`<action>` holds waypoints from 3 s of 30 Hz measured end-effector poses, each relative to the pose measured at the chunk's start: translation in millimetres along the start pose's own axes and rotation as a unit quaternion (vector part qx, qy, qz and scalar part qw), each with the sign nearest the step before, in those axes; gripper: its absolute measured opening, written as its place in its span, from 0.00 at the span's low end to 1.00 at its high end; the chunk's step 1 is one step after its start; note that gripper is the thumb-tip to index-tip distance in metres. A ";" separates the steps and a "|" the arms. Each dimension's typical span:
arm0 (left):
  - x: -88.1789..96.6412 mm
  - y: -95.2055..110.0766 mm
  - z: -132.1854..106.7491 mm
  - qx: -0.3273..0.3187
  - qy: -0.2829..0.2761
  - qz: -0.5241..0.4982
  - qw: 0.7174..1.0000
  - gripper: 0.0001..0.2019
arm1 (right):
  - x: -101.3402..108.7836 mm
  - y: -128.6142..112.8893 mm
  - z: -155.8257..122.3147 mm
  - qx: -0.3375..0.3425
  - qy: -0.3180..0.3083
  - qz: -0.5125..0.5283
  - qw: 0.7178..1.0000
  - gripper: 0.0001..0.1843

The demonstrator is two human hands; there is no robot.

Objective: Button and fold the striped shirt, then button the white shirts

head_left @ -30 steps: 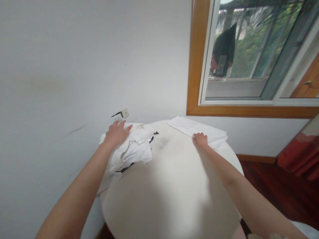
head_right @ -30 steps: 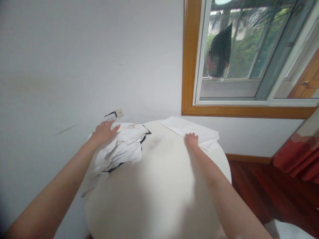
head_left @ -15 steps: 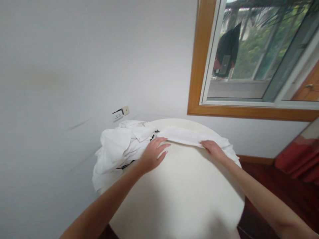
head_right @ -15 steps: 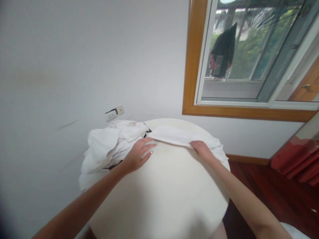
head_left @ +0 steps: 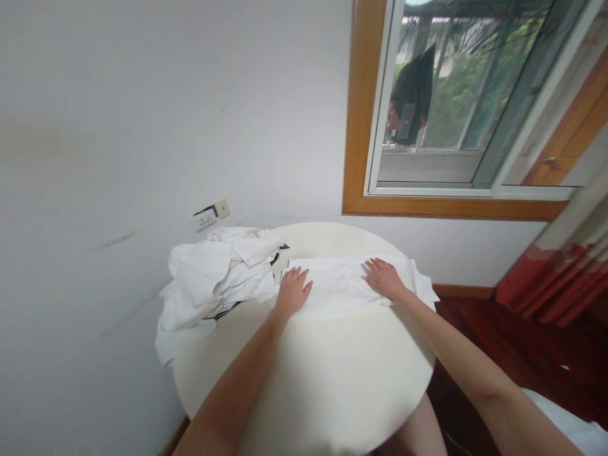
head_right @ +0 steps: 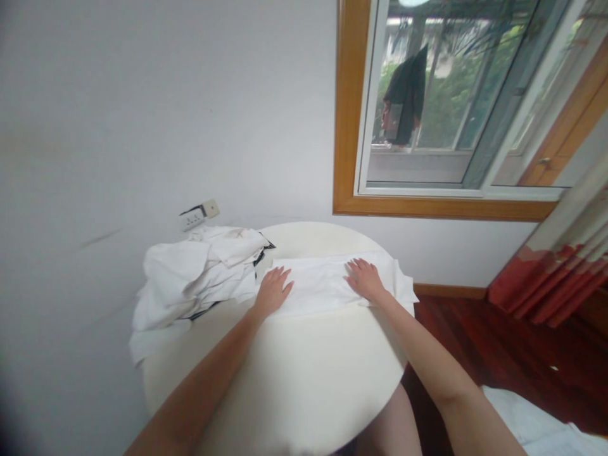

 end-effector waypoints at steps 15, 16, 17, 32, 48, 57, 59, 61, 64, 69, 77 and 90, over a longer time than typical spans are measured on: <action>34.3 8.9 -0.2 0.037 0.001 -0.020 0.999 0.22 | 20.9 -35.6 4.4 0.045 0.008 0.032 0.998 0.24; 38.1 12.2 0.8 0.017 -0.013 -0.054 0.998 0.22 | 27.8 -39.5 -3.4 0.062 0.000 0.047 0.997 0.24; 41.9 15.4 1.6 -0.002 -0.030 -0.102 0.994 0.23 | 34.0 -42.4 -13.2 0.077 -0.017 0.063 0.995 0.23; 68.2 92.9 -28.2 -0.067 -0.400 -0.501 0.764 0.25 | 104.6 -40.2 -104.5 0.077 -0.395 0.339 0.851 0.23; 32.4 62.2 -3.1 -0.079 -0.162 -0.099 0.979 0.15 | 32.4 15.5 -34.7 0.041 -0.183 0.154 0.970 0.15; 90.3 41.6 56.4 -0.113 -0.194 -0.225 0.948 0.15 | 122.0 8.9 27.7 0.037 -0.195 0.158 0.967 0.20; 101.8 25.0 86.0 -0.058 -0.139 -0.136 0.979 0.15 | 135.4 2.0 56.9 0.005 -0.074 0.098 0.992 0.17; 112.7 14.1 106.1 0.017 -0.064 -0.010 0.998 0.15 | 137.4 -10.9 75.8 -0.031 0.040 0.074 0.996 0.15; 109.0 34.3 109.0 0.012 0.027 0.098 0.995 0.23 | 104.7 -48.8 81.3 0.020 0.075 0.105 0.991 0.25; 30.3 75.7 66.4 -0.062 -0.001 0.077 0.995 0.25 | -1.6 -82.2 51.8 0.060 -0.097 0.079 0.990 0.18; 2.3 71.0 22.2 -0.077 -0.070 -0.036 0.994 0.20 | -19.2 -71.2 4.7 0.169 -0.053 0.189 0.966 0.20; 60.6 -4.3 -4.1 0.064 -0.128 0.036 0.989 0.19 | 31.4 5.3 14.4 0.077 -0.131 0.216 0.964 0.26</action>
Point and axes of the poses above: each hand's wrist, its own z-axis towards the middle knuckle, its own x-axis out of the back of the hand, y = z × x, the point moved 8 cm from there along z, towards the middle knuckle, and after that the axes turned 8 degrees about -x, right-handed, at the moved point
